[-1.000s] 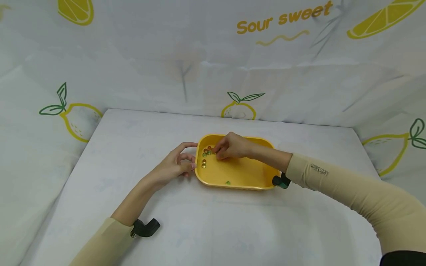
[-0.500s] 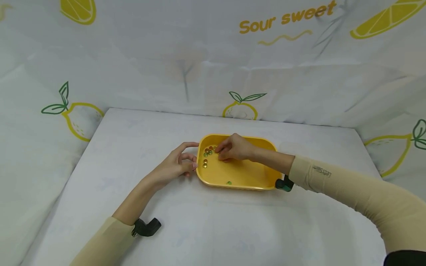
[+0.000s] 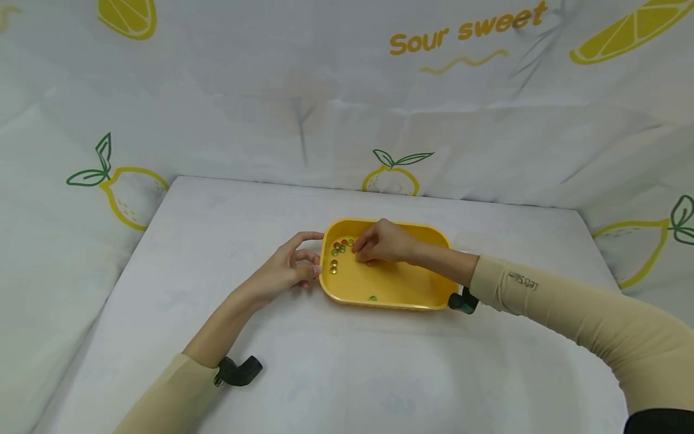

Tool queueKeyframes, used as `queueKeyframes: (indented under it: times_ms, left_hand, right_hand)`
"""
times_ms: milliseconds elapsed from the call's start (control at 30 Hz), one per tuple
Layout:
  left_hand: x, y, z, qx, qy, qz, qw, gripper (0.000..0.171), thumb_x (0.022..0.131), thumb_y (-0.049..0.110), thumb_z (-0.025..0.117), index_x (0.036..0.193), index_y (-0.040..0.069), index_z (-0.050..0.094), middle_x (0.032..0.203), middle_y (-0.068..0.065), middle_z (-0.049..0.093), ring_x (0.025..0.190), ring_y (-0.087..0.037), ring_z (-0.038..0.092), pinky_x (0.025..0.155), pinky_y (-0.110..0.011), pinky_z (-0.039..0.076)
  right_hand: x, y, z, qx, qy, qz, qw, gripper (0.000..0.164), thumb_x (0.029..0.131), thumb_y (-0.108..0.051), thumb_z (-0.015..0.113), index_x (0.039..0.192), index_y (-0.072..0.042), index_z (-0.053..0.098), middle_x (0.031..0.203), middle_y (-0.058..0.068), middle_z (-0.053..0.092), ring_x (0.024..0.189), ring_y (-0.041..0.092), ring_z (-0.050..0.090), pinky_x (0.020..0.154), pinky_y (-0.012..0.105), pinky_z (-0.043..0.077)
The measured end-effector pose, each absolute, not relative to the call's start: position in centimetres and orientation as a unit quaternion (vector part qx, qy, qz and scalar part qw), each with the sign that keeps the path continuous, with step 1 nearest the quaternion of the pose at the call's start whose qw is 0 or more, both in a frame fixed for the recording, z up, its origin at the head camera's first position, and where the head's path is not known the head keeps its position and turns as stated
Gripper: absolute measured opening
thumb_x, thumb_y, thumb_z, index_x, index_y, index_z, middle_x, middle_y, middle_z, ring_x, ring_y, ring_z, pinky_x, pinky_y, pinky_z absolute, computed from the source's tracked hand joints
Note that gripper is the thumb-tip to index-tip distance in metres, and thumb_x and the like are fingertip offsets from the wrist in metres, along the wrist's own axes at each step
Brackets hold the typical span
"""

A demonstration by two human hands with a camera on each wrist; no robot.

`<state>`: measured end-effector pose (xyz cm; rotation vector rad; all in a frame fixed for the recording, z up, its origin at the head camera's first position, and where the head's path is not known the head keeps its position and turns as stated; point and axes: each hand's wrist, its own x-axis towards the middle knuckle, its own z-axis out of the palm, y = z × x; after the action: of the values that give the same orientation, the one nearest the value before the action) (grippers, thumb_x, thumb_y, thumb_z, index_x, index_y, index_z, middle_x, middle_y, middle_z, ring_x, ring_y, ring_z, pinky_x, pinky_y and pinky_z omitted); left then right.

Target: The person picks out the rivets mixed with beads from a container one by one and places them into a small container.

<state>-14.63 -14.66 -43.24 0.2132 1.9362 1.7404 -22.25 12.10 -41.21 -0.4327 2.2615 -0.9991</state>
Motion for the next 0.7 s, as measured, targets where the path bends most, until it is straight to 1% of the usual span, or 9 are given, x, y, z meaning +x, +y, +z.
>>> queueKeyframes:
  times_ms: [267, 400, 600, 700]
  left_hand:
    - [-14.63, -14.61, -43.18, 0.077, 0.717, 0.641, 0.263, 0.07, 0.102, 0.003, 0.064, 0.163, 0.022, 0.037, 0.114, -0.009, 0.062, 0.085, -0.025, 0.061, 0.073, -0.027, 0.056]
    - [-14.61, -14.58, -43.14, 0.074, 0.717, 0.641, 0.264, 0.07, 0.102, 0.004, 0.064, 0.163, 0.022, 0.037, 0.114, -0.009, 0.063, 0.085, -0.025, 0.061, 0.073, -0.027, 0.057]
    - [-14.57, -14.57, -43.11, 0.071, 0.716, 0.642, 0.265, 0.069, 0.102, 0.004, 0.065, 0.163, 0.022, 0.037, 0.113, -0.008, 0.063, 0.084, -0.025, 0.061, 0.073, -0.027, 0.056]
    - [-14.54, -14.6, -43.1, 0.073, 0.717, 0.641, 0.265, 0.069, 0.102, 0.004, 0.065, 0.163, 0.022, 0.037, 0.114, -0.01, 0.063, 0.084, -0.025, 0.061, 0.073, -0.027, 0.056]
  right_hand:
    - [-22.14, 12.12, -41.17, -0.158, 0.854, -0.379, 0.319, 0.016, 0.098, -0.004, 0.078, 0.112, 0.004, 0.08, 0.105, 0.017, 0.082, 0.074, 0.009, 0.072, 0.074, 0.026, 0.065]
    - [-22.08, 12.22, -41.15, -0.157, 0.851, -0.381, 0.326, 0.015, 0.098, -0.004, 0.078, 0.11, 0.005, 0.08, 0.1, 0.015, 0.082, 0.071, 0.009, 0.07, 0.072, 0.026, 0.065]
    - [-21.96, 12.23, -40.86, -0.151, 0.849, -0.38, 0.336, 0.012, 0.099, -0.005, 0.077, 0.106, 0.004, 0.079, 0.091, 0.011, 0.079, 0.069, 0.009, 0.068, 0.072, 0.025, 0.065]
    - [-21.96, 12.25, -40.84, -0.148, 0.847, -0.382, 0.338, 0.012, 0.099, -0.006, 0.077, 0.106, 0.004, 0.079, 0.091, 0.01, 0.079, 0.07, 0.009, 0.068, 0.072, 0.026, 0.065]
